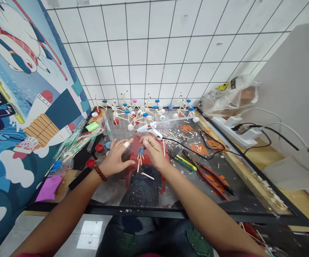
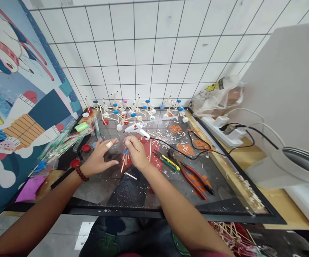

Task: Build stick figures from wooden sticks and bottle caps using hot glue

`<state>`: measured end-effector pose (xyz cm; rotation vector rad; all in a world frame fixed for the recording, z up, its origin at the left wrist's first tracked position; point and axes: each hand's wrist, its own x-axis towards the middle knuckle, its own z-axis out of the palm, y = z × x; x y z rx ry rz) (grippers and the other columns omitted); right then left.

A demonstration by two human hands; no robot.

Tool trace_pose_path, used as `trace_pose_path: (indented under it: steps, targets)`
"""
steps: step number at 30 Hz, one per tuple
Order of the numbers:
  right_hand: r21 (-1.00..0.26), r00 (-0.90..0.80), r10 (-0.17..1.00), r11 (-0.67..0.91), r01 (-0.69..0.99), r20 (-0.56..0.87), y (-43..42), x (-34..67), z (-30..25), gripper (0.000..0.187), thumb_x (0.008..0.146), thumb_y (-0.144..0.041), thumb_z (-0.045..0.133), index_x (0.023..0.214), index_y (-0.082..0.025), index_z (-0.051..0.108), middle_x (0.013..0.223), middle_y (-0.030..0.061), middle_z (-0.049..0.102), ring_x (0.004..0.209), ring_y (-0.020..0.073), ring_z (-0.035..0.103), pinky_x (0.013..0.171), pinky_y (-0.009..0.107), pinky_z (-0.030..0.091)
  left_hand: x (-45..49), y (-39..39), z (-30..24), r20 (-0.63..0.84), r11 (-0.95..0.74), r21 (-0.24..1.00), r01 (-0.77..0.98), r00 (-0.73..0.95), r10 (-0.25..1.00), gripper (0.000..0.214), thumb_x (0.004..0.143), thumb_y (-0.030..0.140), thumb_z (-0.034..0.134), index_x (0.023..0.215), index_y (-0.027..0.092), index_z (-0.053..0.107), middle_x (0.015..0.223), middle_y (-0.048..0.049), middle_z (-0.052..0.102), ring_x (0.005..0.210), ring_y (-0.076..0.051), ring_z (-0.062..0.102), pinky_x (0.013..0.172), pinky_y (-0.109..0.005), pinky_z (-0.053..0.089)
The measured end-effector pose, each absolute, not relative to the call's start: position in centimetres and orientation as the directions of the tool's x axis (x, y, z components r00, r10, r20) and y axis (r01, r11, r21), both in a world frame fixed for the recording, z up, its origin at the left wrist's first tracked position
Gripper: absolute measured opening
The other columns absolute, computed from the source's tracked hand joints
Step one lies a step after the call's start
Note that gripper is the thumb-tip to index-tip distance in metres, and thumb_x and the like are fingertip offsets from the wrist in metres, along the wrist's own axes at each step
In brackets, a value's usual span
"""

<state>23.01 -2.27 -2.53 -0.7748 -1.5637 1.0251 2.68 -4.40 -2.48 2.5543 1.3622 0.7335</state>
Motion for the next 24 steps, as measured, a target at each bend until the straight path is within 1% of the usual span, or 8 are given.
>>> trace_pose_path:
  steps: [6, 8, 11, 13, 16, 20, 22, 24]
  targets:
    - [-0.933, -0.335, 0.899, 0.175, -0.316, 0.282, -2.7, 22.2, -1.0, 0.043, 0.084, -0.067, 0.052, 0.083, -0.025, 0.044, 0.086, 0.0056, 0.067, 0.074, 0.0191, 0.063, 0.069, 0.033, 0.051, 5.1, -4.0, -2.4, 0.399, -0.524, 0.568, 0.634, 0.345, 0.85, 0.09, 0.077, 0.027, 0.075, 0.153, 0.022, 0.028, 0.147, -0.0145, 0.052, 0.136, -0.03, 0.048, 0.115, -0.052, 0.03]
    - [-0.932, -0.297, 0.913, 0.184, -0.311, 0.279, -2.8, 22.9, 0.3, 0.043, 0.083, -0.067, 0.051, 0.081, -0.026, 0.04, 0.081, 0.0052, 0.067, 0.067, 0.0189, 0.062, 0.062, 0.031, 0.05, 4.8, -3.9, -2.1, 0.395, -0.488, 0.619, 0.616, 0.293, 0.871, 0.088, 0.077, 0.026, 0.074, 0.152, 0.02, 0.029, 0.137, -0.0139, 0.061, 0.13, -0.03, 0.053, 0.111, -0.05, 0.037]
    - [-0.924, -0.171, 0.919, 0.317, -0.215, 0.356, -3.3, 25.5, 2.6, 0.041, 0.086, -0.065, 0.044, 0.078, -0.026, 0.037, 0.067, 0.0006, 0.059, 0.054, 0.0158, 0.053, 0.055, 0.029, 0.046, 3.4, -3.9, -1.7, 0.434, -0.468, 0.615, 0.635, 0.224, 0.873, 0.06, 0.082, 0.026, 0.067, 0.139, 0.021, 0.05, 0.118, -0.0097, 0.072, 0.123, -0.028, 0.058, 0.109, -0.049, 0.039]
    - [-0.887, -0.093, 0.883, 0.454, -0.085, 0.461, -3.7, 27.9, 4.2, 0.041, 0.09, -0.062, 0.039, 0.072, -0.025, 0.038, 0.06, -0.0012, 0.055, 0.052, 0.0145, 0.049, 0.055, 0.028, 0.044, 2.4, -4.0, -1.6, 0.476, -0.458, 0.61, 0.647, 0.163, 0.864, 0.046, 0.085, 0.026, 0.063, 0.13, 0.021, 0.058, 0.106, -0.0071, 0.074, 0.117, -0.025, 0.062, 0.108, -0.046, 0.041]
    - [-0.78, -0.082, 0.846, 0.519, 0.351, 0.526, -3.6, 31.8, 6.1, 0.042, 0.093, -0.055, 0.042, 0.067, -0.022, 0.049, 0.062, -0.0001, 0.055, 0.058, 0.0139, 0.051, 0.059, 0.027, 0.042, 1.6, -4.2, -2.0, 0.49, -0.445, 0.627, 0.639, 0.121, 0.863, 0.049, 0.086, 0.028, 0.062, 0.134, 0.019, 0.055, 0.097, -0.0049, 0.074, 0.105, -0.023, 0.067, 0.104, -0.043, 0.046]
    - [-0.455, -0.065, 0.911, 0.264, 0.85, 0.407, -1.2, 37.4, 7.3, 0.03, 0.085, -0.042, 0.058, 0.066, -0.02, 0.061, 0.054, -0.0008, 0.055, 0.056, 0.0151, 0.051, 0.059, 0.028, 0.038, 1.8, -4.4, -2.5, 0.488, -0.465, 0.586, 0.663, 0.169, 0.856, 0.042, 0.085, 0.029, 0.061, 0.126, 0.019, 0.06, 0.1, -0.0064, 0.075, 0.106, -0.024, 0.067, 0.105, -0.046, 0.045]
    - [-0.329, 0.142, 0.88, 0.017, 0.944, 0.453, 0.1, 40.1, 7.7, 0.018, 0.082, -0.033, 0.062, 0.077, -0.017, 0.069, 0.067, 0.0053, 0.065, 0.065, 0.0198, 0.058, 0.062, 0.031, 0.04, 2.0, -4.4, -2.5, 0.509, -0.495, 0.543, 0.679, 0.203, 0.837, 0.035, 0.085, 0.028, 0.061, 0.119, 0.02, 0.063, 0.103, -0.0066, 0.075, 0.11, -0.025, 0.065, 0.109, -0.05, 0.041]
    - [-0.18, 0.155, 0.846, -0.071, 0.981, 0.51, 0.4, 42.2, 8.3, 0.029, 0.078, -0.031, 0.066, 0.102, -0.014, 0.071, 0.092, 0.0147, 0.071, 0.079, 0.0254, 0.063, 0.066, 0.034, 0.042, 2.2, -4.5, -2.6, 0.538, -0.521, 0.5, 0.692, 0.223, 0.813, 0.036, 0.085, 0.027, 0.06, 0.121, 0.021, 0.062, 0.105, -0.0059, 0.075, 0.11, -0.026, 0.065, 0.112, -0.053, 0.036]
